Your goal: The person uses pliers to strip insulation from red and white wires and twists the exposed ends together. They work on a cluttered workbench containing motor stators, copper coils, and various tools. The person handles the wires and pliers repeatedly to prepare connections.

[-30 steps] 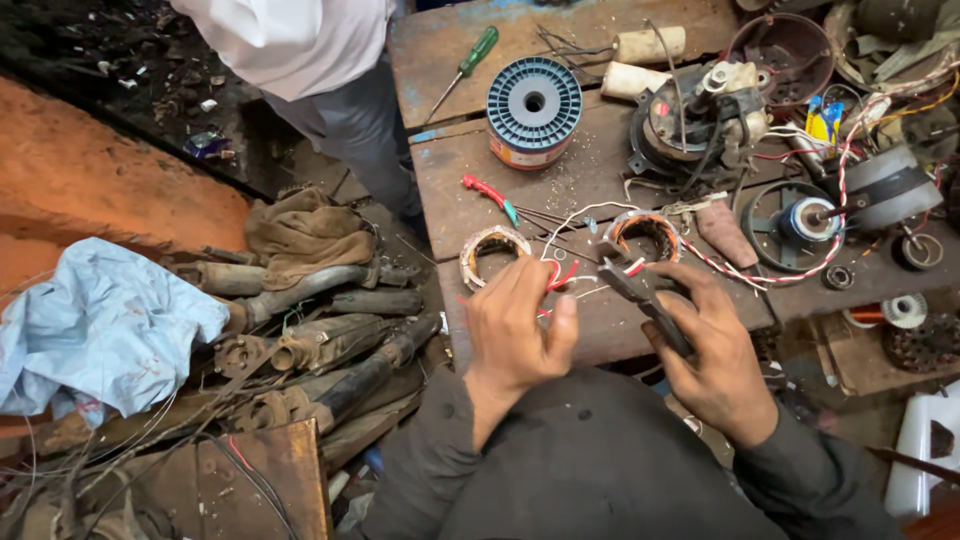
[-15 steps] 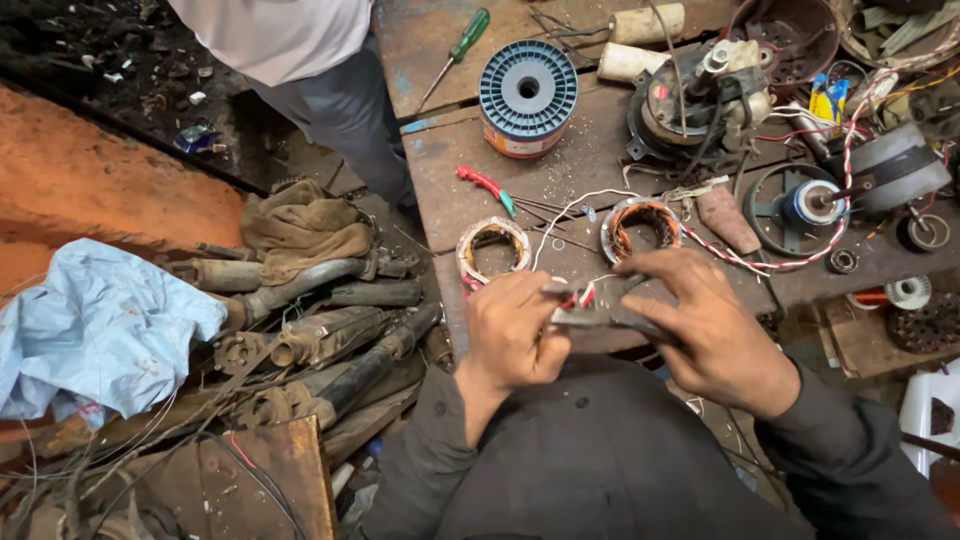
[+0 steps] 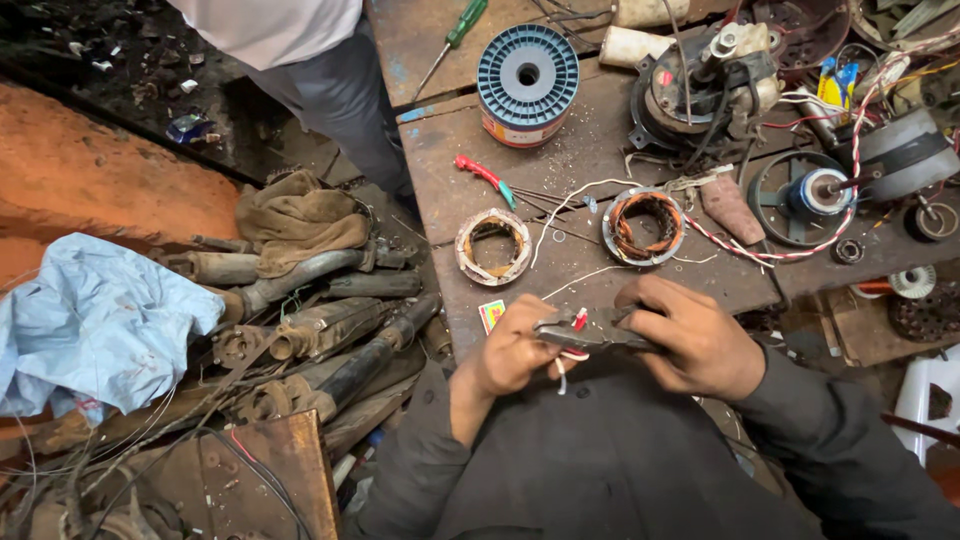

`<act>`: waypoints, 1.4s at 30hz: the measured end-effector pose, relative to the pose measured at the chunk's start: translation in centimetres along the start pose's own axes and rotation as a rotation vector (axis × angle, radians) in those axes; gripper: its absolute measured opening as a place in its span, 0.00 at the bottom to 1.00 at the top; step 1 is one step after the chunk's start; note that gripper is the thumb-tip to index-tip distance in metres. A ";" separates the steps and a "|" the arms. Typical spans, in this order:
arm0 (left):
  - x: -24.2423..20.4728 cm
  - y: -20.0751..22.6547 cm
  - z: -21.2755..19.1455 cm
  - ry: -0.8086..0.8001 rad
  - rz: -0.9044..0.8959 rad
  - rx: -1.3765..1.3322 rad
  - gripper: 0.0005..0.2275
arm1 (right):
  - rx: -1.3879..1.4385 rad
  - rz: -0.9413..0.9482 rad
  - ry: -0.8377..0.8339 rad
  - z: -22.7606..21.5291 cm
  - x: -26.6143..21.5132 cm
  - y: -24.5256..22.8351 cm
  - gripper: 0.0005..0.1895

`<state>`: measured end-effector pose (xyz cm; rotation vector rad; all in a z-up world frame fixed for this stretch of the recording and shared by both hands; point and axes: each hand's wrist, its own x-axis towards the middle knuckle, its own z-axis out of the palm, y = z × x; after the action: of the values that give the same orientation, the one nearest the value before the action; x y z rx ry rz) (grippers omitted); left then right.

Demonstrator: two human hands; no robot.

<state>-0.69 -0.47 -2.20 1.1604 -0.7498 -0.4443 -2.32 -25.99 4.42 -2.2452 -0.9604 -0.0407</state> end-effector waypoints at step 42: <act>1.6 4.4 4.7 0.471 0.106 1.012 0.15 | 0.028 0.320 0.321 3.3 -1.5 -1.1 0.19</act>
<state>-3.29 -3.03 3.34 2.0532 -0.6075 0.3651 -4.88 -24.43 2.13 -2.2511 -0.4247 -0.2348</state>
